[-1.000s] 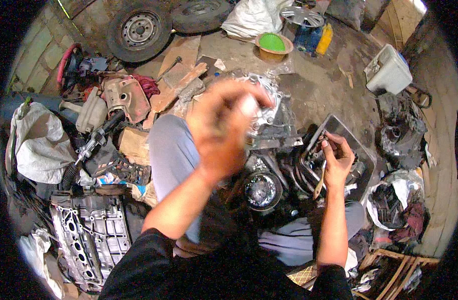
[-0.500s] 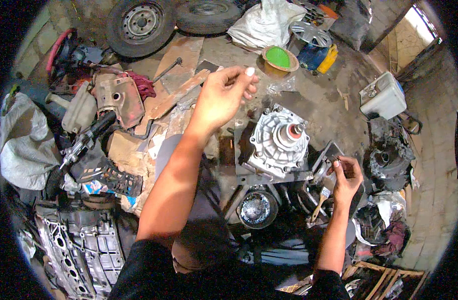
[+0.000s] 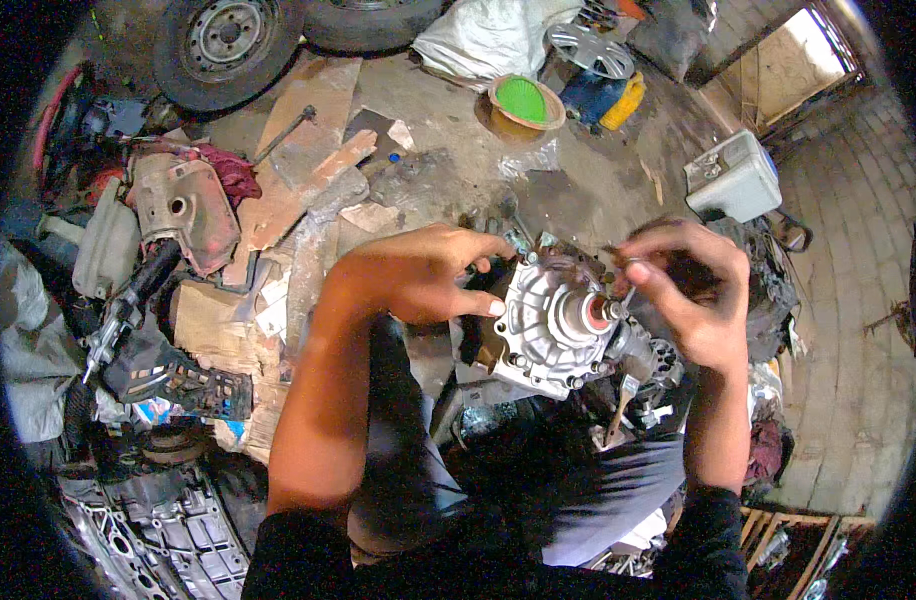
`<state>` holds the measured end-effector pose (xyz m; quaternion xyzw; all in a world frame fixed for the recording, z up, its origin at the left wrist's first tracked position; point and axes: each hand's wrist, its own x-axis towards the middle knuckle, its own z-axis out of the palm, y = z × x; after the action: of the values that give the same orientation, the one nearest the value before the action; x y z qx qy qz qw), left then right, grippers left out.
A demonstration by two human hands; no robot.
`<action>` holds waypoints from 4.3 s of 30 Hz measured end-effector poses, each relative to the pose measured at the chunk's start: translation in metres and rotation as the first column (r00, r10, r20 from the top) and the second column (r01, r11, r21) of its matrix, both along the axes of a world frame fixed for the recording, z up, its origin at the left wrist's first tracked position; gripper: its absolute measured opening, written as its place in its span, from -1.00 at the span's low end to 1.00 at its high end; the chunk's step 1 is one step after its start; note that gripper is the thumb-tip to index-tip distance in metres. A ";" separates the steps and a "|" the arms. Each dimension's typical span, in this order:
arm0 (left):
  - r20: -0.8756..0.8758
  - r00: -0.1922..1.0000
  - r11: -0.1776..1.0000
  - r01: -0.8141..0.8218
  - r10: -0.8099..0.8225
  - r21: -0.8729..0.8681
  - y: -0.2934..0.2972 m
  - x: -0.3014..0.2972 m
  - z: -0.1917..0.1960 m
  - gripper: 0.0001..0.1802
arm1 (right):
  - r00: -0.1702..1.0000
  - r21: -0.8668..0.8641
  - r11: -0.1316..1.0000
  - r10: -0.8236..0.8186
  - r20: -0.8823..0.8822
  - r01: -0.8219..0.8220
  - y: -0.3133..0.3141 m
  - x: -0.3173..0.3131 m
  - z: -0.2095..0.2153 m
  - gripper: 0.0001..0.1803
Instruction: The person sits on the floor and assembles a mechanical part, likely a transmission housing. They insert small components, wipe them with a cloth, and use a wrench to tighten bolts on the assembly.
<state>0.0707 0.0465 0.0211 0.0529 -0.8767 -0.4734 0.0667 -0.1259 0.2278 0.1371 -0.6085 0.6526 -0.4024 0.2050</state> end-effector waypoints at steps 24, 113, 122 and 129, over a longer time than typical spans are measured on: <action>-0.002 0.993 0.993 0.120 -0.120 0.001 -0.010 0.006 -0.014 -0.29 | 0.674 0.469 0.663 0.718 -0.176 -0.584 -0.078 0.012 -0.006 -0.84; -0.643 0.370 0.717 -0.546 0.671 0.433 0.011 -0.031 0.026 -0.55 | 0.504 -0.568 0.602 -0.793 -0.342 0.561 0.240 -0.076 -0.098 -0.75; -0.938 0.347 0.908 -0.396 0.014 -0.133 0.174 -0.016 0.018 -0.54 | 0.524 -0.159 0.533 -0.846 -0.097 0.831 0.323 -0.029 -0.245 -0.86; 0.186 0.953 0.971 -0.234 0.239 -0.052 0.318 -0.049 -0.139 -0.69 | 0.667 -0.040 0.667 -0.745 -0.001 0.744 0.318 -0.028 -0.315 -0.88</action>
<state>0.0218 0.3649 -0.1178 0.2018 -0.8733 -0.4418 0.0392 -0.1534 0.5455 -0.1782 -0.2966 0.8383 -0.4575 0.0065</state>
